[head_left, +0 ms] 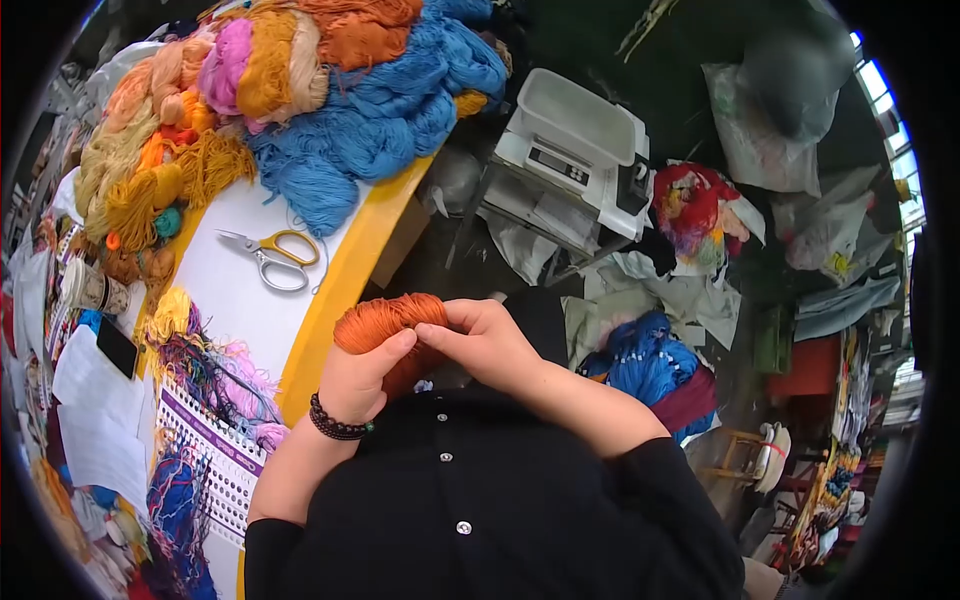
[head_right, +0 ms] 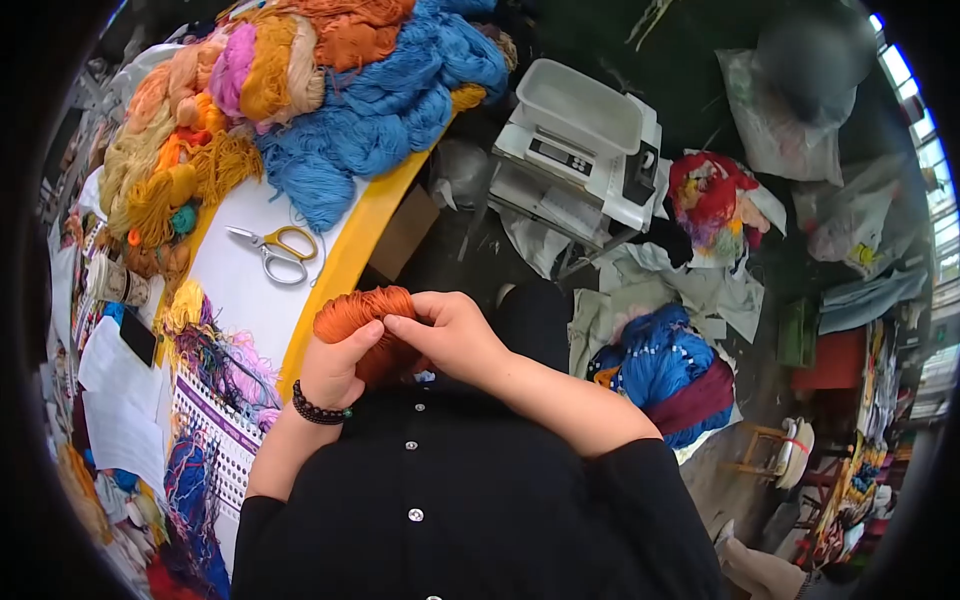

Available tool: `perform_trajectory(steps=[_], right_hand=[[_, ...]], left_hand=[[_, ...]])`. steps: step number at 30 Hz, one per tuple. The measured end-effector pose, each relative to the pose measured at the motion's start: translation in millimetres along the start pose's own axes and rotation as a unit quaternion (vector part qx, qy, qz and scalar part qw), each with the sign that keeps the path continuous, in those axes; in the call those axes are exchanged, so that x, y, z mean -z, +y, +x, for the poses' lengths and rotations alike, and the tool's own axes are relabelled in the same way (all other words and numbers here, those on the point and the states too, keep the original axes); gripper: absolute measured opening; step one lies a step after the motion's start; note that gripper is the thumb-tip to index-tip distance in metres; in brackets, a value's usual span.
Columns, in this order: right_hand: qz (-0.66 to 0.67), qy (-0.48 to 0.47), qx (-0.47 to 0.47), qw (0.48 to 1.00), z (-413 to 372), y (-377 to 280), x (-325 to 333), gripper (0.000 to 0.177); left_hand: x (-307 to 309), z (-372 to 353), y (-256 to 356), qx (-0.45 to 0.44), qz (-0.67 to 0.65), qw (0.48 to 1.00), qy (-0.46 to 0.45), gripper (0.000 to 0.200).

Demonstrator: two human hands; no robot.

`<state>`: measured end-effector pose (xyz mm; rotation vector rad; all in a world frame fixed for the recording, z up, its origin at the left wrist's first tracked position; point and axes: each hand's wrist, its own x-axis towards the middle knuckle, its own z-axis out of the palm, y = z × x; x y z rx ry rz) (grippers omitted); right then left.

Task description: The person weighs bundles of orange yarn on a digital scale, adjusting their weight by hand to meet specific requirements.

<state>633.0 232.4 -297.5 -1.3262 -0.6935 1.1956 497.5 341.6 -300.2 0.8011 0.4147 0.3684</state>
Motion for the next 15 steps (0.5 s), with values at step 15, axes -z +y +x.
perform_trajectory(steps=[15], right_hand=[[-0.038,0.065,0.048,0.996,-5.5,15.1,23.8,0.025]], left_hand=[[-23.4,11.9,-30.0,-0.04,0.003,0.999,0.015,0.021]])
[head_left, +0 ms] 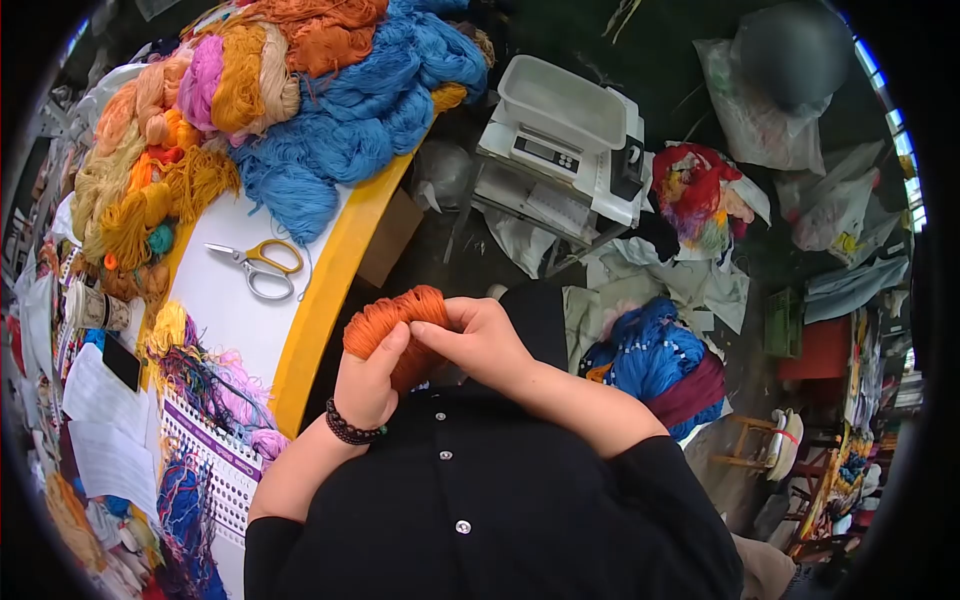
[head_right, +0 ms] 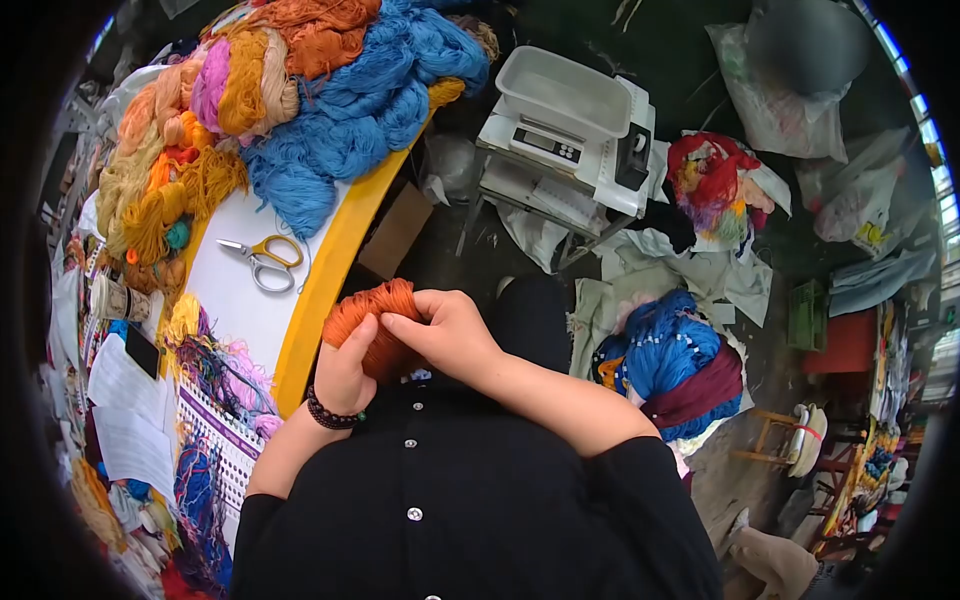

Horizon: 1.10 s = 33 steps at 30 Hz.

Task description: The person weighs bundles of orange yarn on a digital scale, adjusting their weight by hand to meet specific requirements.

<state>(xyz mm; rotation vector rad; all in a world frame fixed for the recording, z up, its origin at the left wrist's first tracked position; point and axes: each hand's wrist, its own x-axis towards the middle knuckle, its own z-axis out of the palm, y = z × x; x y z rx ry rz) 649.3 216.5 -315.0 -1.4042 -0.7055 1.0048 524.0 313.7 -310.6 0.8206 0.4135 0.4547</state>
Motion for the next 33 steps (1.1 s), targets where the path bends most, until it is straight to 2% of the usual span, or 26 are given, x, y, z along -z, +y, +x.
perform_trajectory(steps=[3,5,7,8,10,11,12,13,14,16,17,18,19,20,22,23,25,26,28,29,31,32,33], right_hand=[[-0.015,-0.019,-0.02,1.0,-3.6,0.8,1.5,0.023],[0.098,0.014,0.007,0.995,-8.5,-6.9,-4.7,0.019],[0.225,0.027,-0.003,0.974,-5.3,-8.2,-2.5,0.016],[0.312,0.014,-0.03,0.95,-1.7,-14.3,3.3,0.01],[0.473,-0.05,-0.036,0.879,-3.5,-34.7,28.8,0.006],[0.471,-0.087,-0.03,0.877,-13.4,-58.8,45.5,0.01],[0.436,-0.117,0.025,0.892,-26.3,-79.4,61.8,0.013],[0.371,-0.064,0.062,0.924,-46.2,-105.4,70.0,0.016],[0.328,-0.038,0.103,0.938,-58.9,-112.3,82.3,0.019],[0.264,0.057,0.107,0.957,-73.2,-107.4,114.6,0.017],[0.249,0.124,0.074,0.958,-77.8,-104.3,134.8,0.013],[0.242,0.161,0.076,0.954,-85.4,-99.3,161.4,0.01],[0.204,0.236,0.08,0.947,-96.7,-105.1,176.4,0.013],[0.175,0.262,0.102,0.944,-110.5,-104.4,199.6,0.014],[0.126,0.345,0.112,0.923,-136.6,-109.2,242.0,0.012],[0.112,0.385,0.108,0.91,-148.0,-108.7,264.9,0.011],[0.115,0.426,0.085,0.893,-170.5,-108.4,310.0,0.011],[0.122,0.453,0.08,0.879,-181.1,-106.5,333.6,0.01],[0.104,0.516,0.067,0.847,-205.6,-100.5,381.3,0.008],[0.098,0.533,0.062,0.838,-218.5,-98.0,402.7,0.008],[0.067,0.574,0.047,0.815,-236.8,-100.9,424.3,0.008],[0.048,0.592,0.057,0.802,-248.0,-100.7,438.6,0.009],[0.009,0.631,0.066,0.773,-259.5,-97.7,456.9,0.01]], left_hand=[[7.3,1.1,-9.9,-0.035,0.074,0.997,-0.006,0.022],[10.9,-0.1,-11.2,-0.061,0.118,0.991,0.002,0.023],[-2.4,2.9,0.8,-0.043,0.048,0.998,0.014,0.024],[-10.1,0.4,11.5,-0.013,0.001,1.0,-0.004,0.016],[13.0,5.7,24.6,0.053,-0.189,0.977,-0.089,0.016],[15.6,6.6,41.3,0.068,-0.296,0.938,-0.167,0.021],[15.1,5.7,64.9,0.052,-0.283,0.937,-0.199,0.021],[26.5,4.1,83.3,0.03,-0.372,0.904,-0.209,0.019],[29.2,1.6,105.9,0.029,-0.401,0.891,-0.211,0.019],[46.1,0.3,127.9,-0.027,-0.364,0.909,-0.203,0.018],[68.6,4.9,134.4,-0.034,-0.35,0.918,-0.186,0.018],[82.3,8.0,141.3,-0.015,-0.37,0.919,-0.136,0.018],[97.5,12.0,147.5,0.005,-0.389,0.917,-0.085,0.018],[131.0,18.3,149.1,-0.038,-0.354,0.933,-0.047,0.017],[174.9,28.4,157.2,-0.056,-0.359,0.931,0.043,0.017],[192.8,33.1,162.0,-0.045,-0.366,0.929,0.037,0.018],[226.6,42.5,170.4,-0.026,-0.391,0.916,0.083,0.018],[251.7,50.5,173.7,-0.039,-0.379,0.915,0.135,0.016],[209.2,51.3,173.8,-0.028,-0.273,0.913,0.302,0.014],[282.1,59.5,179.4,0.008,-0.357,0.914,0.191,0.018],[305.4,67.8,178.3,-0.018,-0.32,0.921,0.221,0.022],[328.8,74.1,183.8,0.01,-0.337,0.917,0.213,0.028],[362.0,80.4,185.9,-0.009,-0.315,0.922,0.227,0.028]])
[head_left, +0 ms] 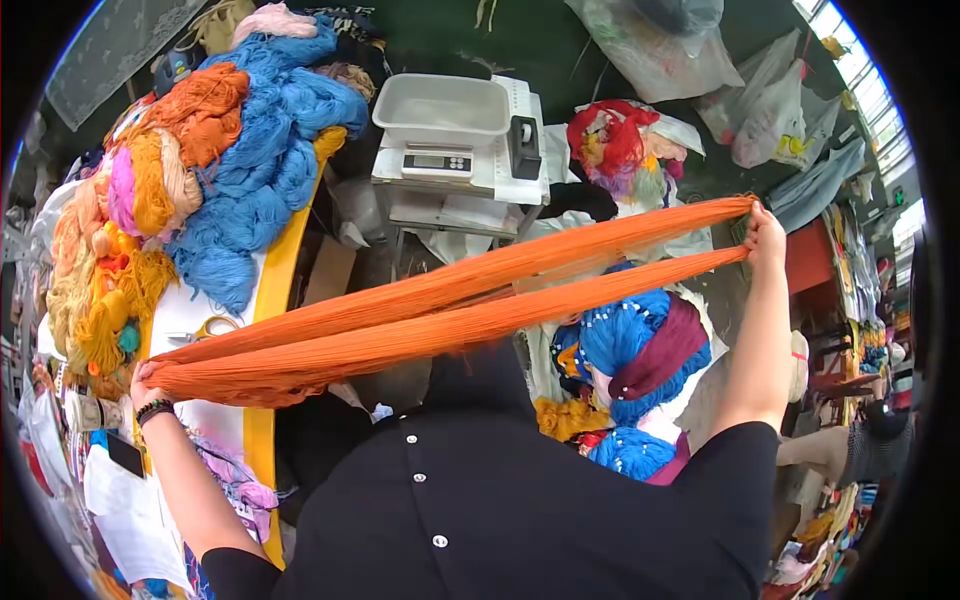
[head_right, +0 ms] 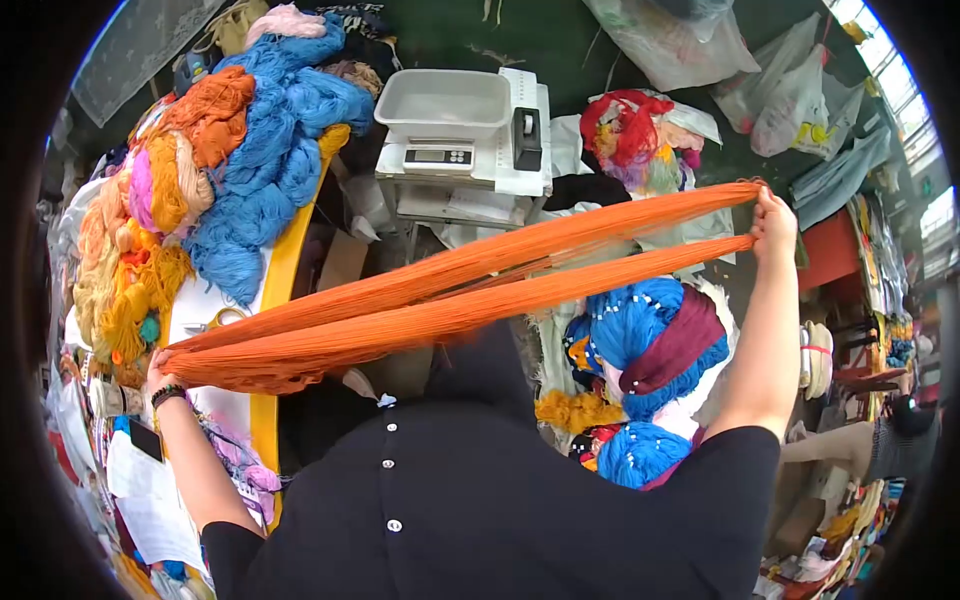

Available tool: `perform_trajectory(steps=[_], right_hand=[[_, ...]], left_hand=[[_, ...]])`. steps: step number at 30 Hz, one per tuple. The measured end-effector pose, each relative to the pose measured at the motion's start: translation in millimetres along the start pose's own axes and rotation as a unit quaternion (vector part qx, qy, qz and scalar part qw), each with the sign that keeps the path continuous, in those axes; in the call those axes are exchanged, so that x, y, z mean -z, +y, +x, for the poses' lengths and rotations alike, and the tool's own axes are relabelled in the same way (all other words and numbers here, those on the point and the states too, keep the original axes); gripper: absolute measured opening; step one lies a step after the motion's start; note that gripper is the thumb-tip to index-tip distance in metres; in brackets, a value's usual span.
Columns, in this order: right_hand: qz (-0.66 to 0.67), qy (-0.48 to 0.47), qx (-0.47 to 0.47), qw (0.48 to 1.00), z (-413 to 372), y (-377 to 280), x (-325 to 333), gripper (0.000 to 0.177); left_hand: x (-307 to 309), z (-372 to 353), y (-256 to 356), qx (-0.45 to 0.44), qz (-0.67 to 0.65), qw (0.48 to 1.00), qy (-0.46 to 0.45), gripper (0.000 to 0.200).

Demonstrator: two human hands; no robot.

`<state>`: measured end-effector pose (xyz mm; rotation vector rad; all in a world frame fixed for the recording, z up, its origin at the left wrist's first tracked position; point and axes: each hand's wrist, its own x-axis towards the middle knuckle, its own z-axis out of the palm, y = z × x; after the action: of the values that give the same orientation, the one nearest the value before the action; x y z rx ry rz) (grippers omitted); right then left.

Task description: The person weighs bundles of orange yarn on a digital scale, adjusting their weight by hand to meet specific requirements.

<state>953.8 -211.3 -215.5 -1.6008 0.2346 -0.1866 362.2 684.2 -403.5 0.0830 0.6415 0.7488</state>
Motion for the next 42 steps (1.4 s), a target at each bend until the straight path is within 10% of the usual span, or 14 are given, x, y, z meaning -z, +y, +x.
perform_trajectory(steps=[5,7,11,13,14,16,18,23,34,36,42], right_hand=[[-0.255,0.242,0.262,0.899,90.0,25.5,120.4,0.032],[-0.475,0.346,0.287,0.756,46.7,-3.3,114.3,0.037],[-0.536,0.37,0.3,0.696,30.2,-27.8,111.8,0.035],[-0.543,0.323,0.361,0.686,36.1,-32.8,117.3,0.034],[-0.508,0.227,0.335,0.76,44.0,-31.4,117.4,0.033],[-0.348,0.055,0.191,0.916,56.1,-18.9,114.0,0.028],[-0.269,0.046,0.2,0.941,8.7,-22.5,59.3,0.022],[-0.108,0.024,0.254,0.961,-92.1,-77.1,-40.5,0.022],[0.153,-0.205,0.229,0.939,-99.5,-159.3,-192.3,0.019],[0.184,-0.426,0.199,0.863,-47.0,-167.7,-214.2,0.016],[0.229,-0.324,0.242,0.885,-95.1,-235.6,-350.6,0.019]], left_hand=[[47.9,45.2,69.5,-0.091,0.055,0.99,0.094,0.02],[51.5,47.4,84.3,-0.117,0.076,0.981,0.131,0.019],[21.7,26.2,74.5,-0.202,0.221,0.932,0.206,0.035],[18.7,35.0,85.1,-0.176,0.149,0.972,0.036,0.03],[20.8,41.5,94.2,-0.076,0.092,0.986,-0.12,0.027],[-68.2,-16.8,-11.0,-0.059,0.035,0.993,-0.1,0.024],[-131.3,-77.5,-103.0,0.033,0.036,0.981,-0.188,0.022],[-182.8,-166.7,-244.6,0.086,0.114,0.944,-0.298,0.023],[-89.8,-154.4,-359.8,0.222,0.203,0.952,-0.054,0.013],[-80.1,-157.0,-359.7,0.242,0.217,0.945,-0.05,0.015],[-74.7,-150.6,-353.6,0.228,0.214,0.948,-0.061,0.014]])
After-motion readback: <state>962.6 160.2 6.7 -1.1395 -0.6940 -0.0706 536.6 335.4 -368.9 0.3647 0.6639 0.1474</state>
